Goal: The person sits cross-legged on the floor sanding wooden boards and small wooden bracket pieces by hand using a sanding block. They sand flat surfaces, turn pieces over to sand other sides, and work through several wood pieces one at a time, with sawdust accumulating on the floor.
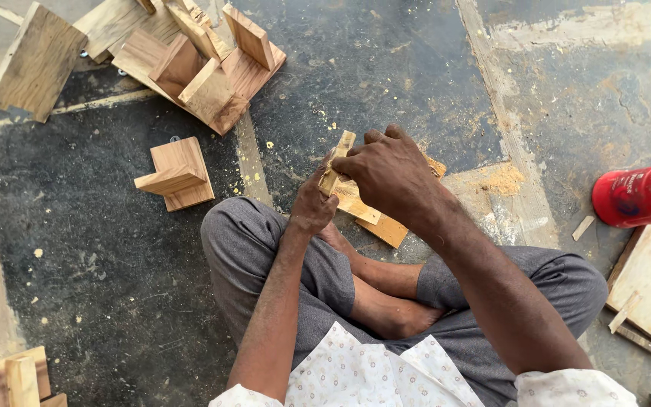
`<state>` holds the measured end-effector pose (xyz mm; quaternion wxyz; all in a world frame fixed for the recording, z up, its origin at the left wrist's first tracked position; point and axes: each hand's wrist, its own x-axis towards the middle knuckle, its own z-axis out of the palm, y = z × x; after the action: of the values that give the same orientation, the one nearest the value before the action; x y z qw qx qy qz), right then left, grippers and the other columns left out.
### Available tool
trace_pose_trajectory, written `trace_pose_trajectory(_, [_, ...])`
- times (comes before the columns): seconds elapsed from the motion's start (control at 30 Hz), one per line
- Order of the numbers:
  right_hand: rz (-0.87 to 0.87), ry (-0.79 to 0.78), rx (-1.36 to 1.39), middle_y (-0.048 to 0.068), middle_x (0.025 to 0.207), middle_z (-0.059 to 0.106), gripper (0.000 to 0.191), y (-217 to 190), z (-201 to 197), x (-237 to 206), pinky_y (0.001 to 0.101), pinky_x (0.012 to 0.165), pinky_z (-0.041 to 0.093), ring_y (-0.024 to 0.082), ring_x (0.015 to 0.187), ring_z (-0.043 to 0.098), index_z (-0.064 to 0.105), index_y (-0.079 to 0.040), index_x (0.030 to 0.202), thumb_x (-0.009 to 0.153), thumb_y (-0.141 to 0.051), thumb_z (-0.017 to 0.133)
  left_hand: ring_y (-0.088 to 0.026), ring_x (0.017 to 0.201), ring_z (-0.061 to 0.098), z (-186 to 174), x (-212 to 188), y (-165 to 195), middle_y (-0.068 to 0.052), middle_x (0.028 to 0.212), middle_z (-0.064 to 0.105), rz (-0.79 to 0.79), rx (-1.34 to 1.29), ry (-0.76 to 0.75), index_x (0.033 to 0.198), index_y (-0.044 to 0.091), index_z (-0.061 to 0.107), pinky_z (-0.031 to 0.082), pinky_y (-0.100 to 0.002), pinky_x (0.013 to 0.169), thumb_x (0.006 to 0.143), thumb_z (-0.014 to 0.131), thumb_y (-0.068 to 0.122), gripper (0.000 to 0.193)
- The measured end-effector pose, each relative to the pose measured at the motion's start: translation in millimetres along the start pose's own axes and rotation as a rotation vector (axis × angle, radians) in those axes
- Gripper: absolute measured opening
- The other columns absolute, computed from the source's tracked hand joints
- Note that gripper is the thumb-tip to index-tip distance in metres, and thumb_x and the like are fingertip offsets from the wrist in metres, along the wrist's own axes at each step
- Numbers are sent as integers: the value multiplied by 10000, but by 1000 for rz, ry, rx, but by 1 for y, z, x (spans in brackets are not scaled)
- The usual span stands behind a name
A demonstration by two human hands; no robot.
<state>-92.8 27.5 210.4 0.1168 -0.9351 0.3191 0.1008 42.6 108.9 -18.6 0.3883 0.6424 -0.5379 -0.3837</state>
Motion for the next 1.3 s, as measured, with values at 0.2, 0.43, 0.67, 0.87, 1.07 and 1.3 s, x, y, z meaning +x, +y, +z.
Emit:
trace_pose_trajectory(0.2, [-105,-106,-184,-49,946,780,285,-5,-3,-1,377,964,416,152,998,617,776,-294,1131,981,-123,603,-403,1159,663,3,1,5,-205,1447,576,125,33,50,1629,281,226,575,-468,986,759,601,18,984])
trace_pose_trajectory(0.43, [-77,157,-4,-67,1178,767,388,36,-1,-15,375,889,421,163,997,622,768,-267,1191,841,-113,698,-326,1024,736,1,1,15,-170,1284,682,-71,-49,-9,1629,297,235,603,-422,952,771,546,33,950])
trace_pose_trajectory(0.67, [-131,79,-343,-37,1119,761,260,20,34,-17,348,907,436,162,919,601,712,-227,1203,947,-229,673,-298,998,735,2,2,16,-164,1261,674,-69,4,-17,1631,321,211,626,-414,923,771,557,17,976])
trace_pose_trajectory(0.87, [-87,150,-314,-47,1077,773,274,24,27,-32,345,865,437,159,875,599,724,-226,1221,962,-186,644,-261,983,758,8,3,11,-111,1374,641,-95,-17,-33,1621,362,196,655,-381,907,803,567,-6,971])
trace_pose_trajectory(1.07, [48,140,-84,-63,1066,793,333,27,17,4,364,834,450,169,820,588,764,-237,1202,953,-92,594,-309,1098,700,9,4,8,-161,1397,612,20,-9,22,1625,317,236,609,-413,930,769,618,-33,1001])
trace_pose_trajectory(1.3, [13,-29,-73,-69,1082,791,320,-7,15,-20,353,822,473,147,806,577,758,-241,1216,1002,-104,564,-310,958,758,11,4,13,-141,1371,628,-53,-82,-20,1610,321,217,637,-410,909,811,592,4,938])
